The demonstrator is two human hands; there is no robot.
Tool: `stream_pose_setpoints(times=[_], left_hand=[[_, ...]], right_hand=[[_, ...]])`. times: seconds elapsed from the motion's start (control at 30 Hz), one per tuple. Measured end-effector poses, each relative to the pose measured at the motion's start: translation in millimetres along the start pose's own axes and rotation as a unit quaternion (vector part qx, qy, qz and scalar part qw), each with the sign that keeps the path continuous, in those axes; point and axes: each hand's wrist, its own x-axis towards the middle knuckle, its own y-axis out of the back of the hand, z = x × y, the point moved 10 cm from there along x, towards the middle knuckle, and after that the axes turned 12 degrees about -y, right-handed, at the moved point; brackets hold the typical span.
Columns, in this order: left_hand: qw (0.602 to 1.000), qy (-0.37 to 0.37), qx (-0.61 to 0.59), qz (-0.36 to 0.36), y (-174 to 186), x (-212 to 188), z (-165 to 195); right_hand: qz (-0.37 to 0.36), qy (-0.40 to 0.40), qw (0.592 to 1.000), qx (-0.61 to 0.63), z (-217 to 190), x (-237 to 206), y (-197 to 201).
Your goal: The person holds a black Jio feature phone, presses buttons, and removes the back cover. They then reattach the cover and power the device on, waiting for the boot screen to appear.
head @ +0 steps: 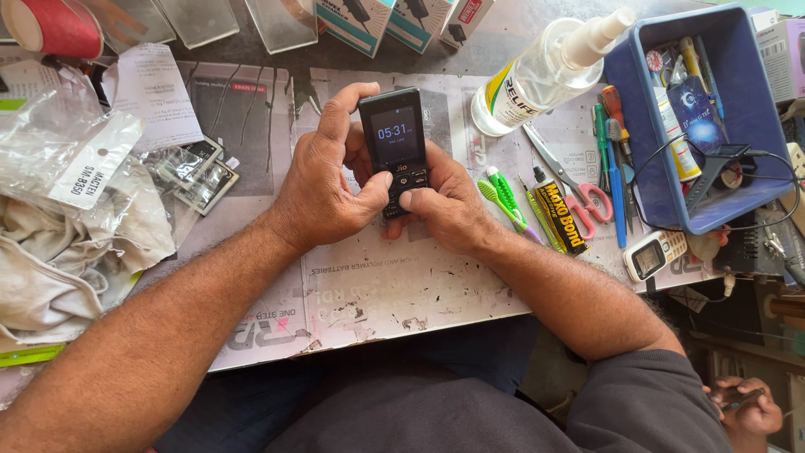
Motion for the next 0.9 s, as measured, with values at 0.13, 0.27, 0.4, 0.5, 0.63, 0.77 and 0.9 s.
stream_pose_setpoints(times=[0.13, 0.27, 0.4, 0.5, 0.63, 0.77, 0.9], left_hand=[[1.000, 0.025, 0.005, -0.008, 0.0, -1.7, -5.1], [1.000, 0.016, -0.006, -0.006, -0.6, -2.2, -4.6], [1.000, 0.003, -0.008, -0.007, 0.0, -1.7, -2.6], [1.000, -0.018, -0.011, -0.001, 1.3, -2.9, 2.8], [0.999, -0.044, -0.007, -0.008, -0.3, -4.1, 9.0], [0.998, -0.058, 0.018, -0.015, 0.1, -5.5, 14.4], [0.992, -0.097, 0.071, -0.026, -2.1, -5.9, 25.7]], right_hand=[[-0.001, 0.000, 1.000, 0.006, -0.2, -0.1, -1.2], [-0.028, 0.006, 0.999, 0.023, -5.1, -2.4, -7.1], [-0.048, 0.011, 0.998, 0.032, -8.4, -4.2, -12.6], [-0.040, -0.001, 0.998, 0.050, -6.3, -3.9, -11.3], [-0.029, -0.006, 0.999, 0.043, -5.1, -5.6, -10.3], [-0.017, -0.006, 0.999, 0.035, -5.6, -7.2, -10.3], [0.021, -0.002, 1.000, 0.022, -4.4, -7.9, -7.5]])
